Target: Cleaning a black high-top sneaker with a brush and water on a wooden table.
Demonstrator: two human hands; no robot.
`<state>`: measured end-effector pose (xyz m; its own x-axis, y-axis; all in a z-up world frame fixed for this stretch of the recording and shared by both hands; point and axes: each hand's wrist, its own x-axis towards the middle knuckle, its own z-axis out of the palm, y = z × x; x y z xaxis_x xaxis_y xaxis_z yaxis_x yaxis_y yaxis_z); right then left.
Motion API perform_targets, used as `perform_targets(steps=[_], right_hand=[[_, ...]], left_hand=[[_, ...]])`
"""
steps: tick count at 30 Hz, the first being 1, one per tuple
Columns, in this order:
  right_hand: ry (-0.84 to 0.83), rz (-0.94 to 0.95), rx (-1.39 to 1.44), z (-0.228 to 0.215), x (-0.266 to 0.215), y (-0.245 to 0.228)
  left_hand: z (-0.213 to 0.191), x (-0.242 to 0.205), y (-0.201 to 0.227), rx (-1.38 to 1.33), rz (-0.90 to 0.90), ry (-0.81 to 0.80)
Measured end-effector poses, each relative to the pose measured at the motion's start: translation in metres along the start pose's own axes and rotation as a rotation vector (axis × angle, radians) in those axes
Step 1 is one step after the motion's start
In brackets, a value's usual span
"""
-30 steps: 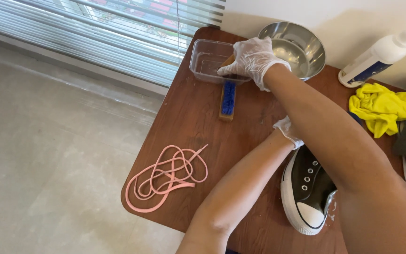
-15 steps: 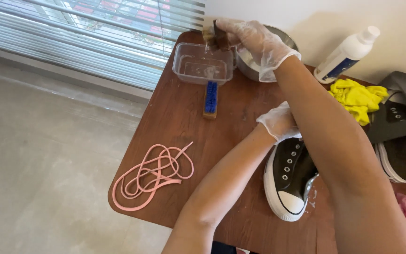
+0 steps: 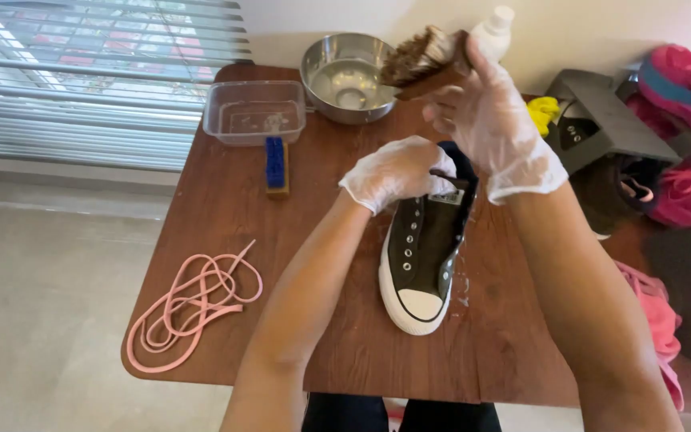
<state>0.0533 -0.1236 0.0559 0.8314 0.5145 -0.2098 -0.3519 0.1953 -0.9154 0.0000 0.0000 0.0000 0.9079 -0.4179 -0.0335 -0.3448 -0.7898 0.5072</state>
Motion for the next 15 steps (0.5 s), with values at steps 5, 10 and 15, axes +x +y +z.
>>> perform_targets(steps=[5,10,15], right_hand=[[-0.255,-0.353,-0.137,-0.085,-0.067,0.027],[-0.312,-0.325,-0.531,-0.109,-0.115,0.051],[-0.218,-0.773,-1.062,-0.080,-0.133,0.071]], left_hand=[[-0.003,-0.005,0.007,-0.016,-0.028,-0.002],[-0.019,-0.022,0.024,-0.068,-0.169,-0.066],[-0.009,-0.017,0.020,0.056,-0.121,-0.040]])
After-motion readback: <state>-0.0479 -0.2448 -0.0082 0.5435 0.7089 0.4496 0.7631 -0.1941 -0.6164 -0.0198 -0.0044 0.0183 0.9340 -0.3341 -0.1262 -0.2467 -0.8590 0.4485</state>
